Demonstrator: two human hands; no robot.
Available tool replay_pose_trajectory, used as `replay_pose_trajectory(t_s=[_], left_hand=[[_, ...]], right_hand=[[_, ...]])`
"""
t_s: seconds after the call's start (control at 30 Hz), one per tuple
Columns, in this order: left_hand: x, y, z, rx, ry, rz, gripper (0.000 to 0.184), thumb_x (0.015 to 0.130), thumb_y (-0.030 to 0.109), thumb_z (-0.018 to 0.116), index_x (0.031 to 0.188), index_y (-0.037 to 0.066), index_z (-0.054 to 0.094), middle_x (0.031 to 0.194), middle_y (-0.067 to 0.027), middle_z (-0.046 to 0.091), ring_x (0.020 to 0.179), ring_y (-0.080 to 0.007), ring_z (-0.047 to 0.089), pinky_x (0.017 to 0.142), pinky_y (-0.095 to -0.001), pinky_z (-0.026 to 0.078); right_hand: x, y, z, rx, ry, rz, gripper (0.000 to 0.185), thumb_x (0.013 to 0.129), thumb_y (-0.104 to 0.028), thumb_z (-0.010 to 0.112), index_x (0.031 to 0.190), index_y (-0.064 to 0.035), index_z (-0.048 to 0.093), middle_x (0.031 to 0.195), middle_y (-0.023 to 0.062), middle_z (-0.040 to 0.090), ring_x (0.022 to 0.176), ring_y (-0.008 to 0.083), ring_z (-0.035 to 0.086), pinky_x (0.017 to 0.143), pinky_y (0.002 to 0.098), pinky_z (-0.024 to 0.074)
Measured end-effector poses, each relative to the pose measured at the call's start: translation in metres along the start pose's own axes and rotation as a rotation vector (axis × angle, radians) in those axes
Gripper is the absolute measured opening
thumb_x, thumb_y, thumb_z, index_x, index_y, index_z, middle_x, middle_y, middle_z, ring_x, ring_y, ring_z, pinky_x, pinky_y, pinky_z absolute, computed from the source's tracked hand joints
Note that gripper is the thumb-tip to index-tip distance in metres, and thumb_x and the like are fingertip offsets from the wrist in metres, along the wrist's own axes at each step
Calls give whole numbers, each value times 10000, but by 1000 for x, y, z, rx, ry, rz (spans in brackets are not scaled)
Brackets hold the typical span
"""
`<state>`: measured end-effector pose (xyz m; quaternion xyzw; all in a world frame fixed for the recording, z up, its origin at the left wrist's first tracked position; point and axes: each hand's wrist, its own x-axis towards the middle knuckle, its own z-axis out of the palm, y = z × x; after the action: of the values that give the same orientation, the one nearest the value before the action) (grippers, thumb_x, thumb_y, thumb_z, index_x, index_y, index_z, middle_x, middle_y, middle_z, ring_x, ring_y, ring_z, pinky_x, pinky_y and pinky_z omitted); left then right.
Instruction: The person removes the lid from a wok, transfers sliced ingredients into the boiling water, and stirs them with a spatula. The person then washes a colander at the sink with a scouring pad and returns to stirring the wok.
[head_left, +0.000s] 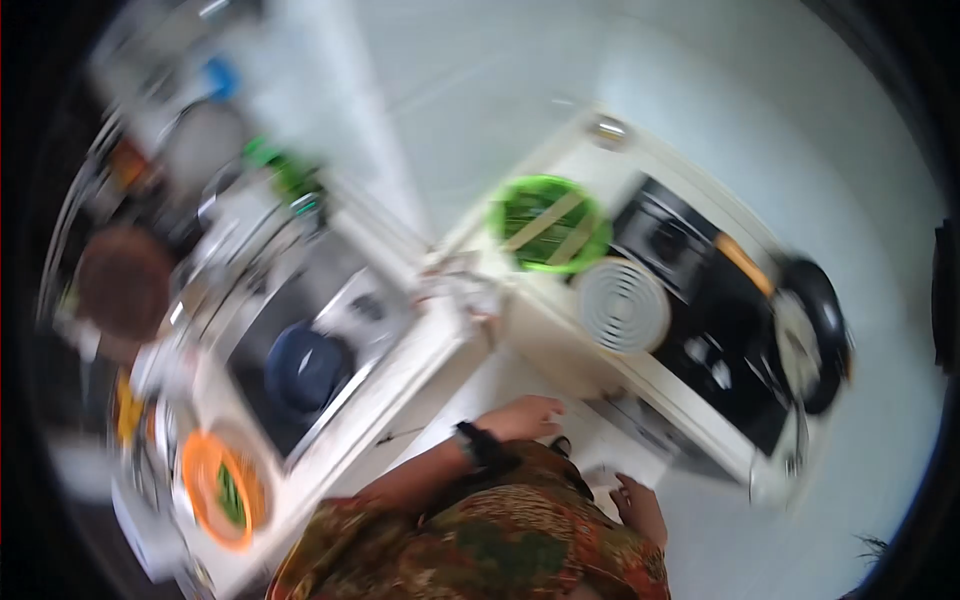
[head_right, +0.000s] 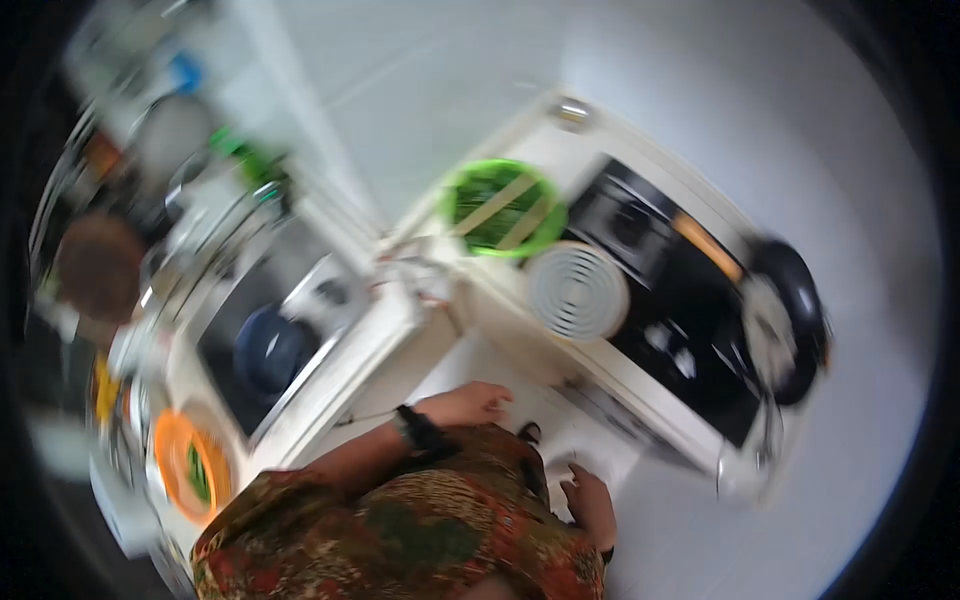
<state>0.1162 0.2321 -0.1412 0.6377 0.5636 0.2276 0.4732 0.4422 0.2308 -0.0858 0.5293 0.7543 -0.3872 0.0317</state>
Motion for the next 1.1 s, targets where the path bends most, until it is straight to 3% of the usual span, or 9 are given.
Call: replay_pose_trajectory(t_s=[0.03, 0.2, 0.33, 0.37, 0.47, 0.63, 0.87, 0.97, 1.1], left_hand=[[-5, 1, -4, 19, 15, -22, 415, 876, 253, 626, 1197, 1, 552, 996, -215, 652, 902, -334, 646, 802, -399, 509], [-63, 15, -36, 11, 182, -165, 423, 876, 261, 625, 1209, 10, 557, 1019, -212, 648, 951, -357, 627, 846, -415, 481], [-122, -2, -45, -113, 379, -343, 439, 868, 255, 642, 1219, 5, 554, 1030, -213, 645, 965, -356, 625, 844, -409, 484], [-138, -7, -45, -121, 447, -375, 449, 868, 255, 648, 1228, 5, 550, 1034, -214, 644, 972, -354, 624, 847, -402, 484], [-177, -9, -33, -176, 630, -449, 463, 869, 260, 656, 1239, 4, 547, 1040, -213, 645, 980, -343, 625, 851, -388, 486], [-232, 6, -22, -304, 858, -556, 462, 875, 270, 661, 1236, 0, 557, 1068, -211, 648, 965, -311, 638, 848, -361, 494], [-230, 17, -1, -242, 924, -612, 459, 884, 269, 652, 1242, 2, 549, 1058, -201, 659, 927, -321, 649, 823, -377, 507], [-216, 19, 12, -274, 913, -593, 462, 850, 277, 681, 1198, -9, 576, 996, -201, 663, 929, -322, 642, 820, -386, 497], [-213, 31, 18, -281, 893, -575, 472, 848, 281, 684, 1206, -6, 573, 1005, -206, 662, 951, -331, 637, 834, -391, 492]], right_hand=[[11, -1, 2, -35, -78, -96, 440, 866, -229, 636, 1268, -66, 556, 957, 196, 681, 861, 329, 664, 779, 403, 518], [58, -37, 2, -201, -324, -126, 501, 859, -249, 653, 1290, -26, 535, 972, 168, 695, 847, 294, 686, 716, 393, 537], [101, -76, 3, -367, -358, -375, 448, 845, -230, 658, 1248, -58, 562, 916, 195, 682, 844, 327, 681, 722, 418, 535], [97, -106, -5, -345, -388, -402, 369, 863, -144, 606, 1209, -18, 572, 961, 240, 652, 894, 392, 637, 757, 454, 500], [134, -102, 2, -403, -346, -681, 368, 857, -155, 620, 1209, -53, 582, 972, 223, 655, 894, 379, 641, 758, 450, 500], [166, -134, 10, -473, -453, -757, 381, 843, -169, 645, 1206, -68, 585, 955, 217, 656, 872, 379, 640, 748, 438, 501], [184, -131, 16, -415, -469, -966, 348, 816, -197, 686, 1127, -60, 611, 851, 205, 648, 790, 374, 641, 692, 447, 501], [196, -110, 21, -431, -447, -1009, 391, 813, -174, 707, 1168, -56, 597, 803, 176, 660, 693, 323, 650, 635, 376, 517], [191, -93, 18, -442, -496, -976, 394, 811, -184, 712, 1169, -64, 600, 810, 178, 662, 694, 326, 649, 632, 379, 516]])
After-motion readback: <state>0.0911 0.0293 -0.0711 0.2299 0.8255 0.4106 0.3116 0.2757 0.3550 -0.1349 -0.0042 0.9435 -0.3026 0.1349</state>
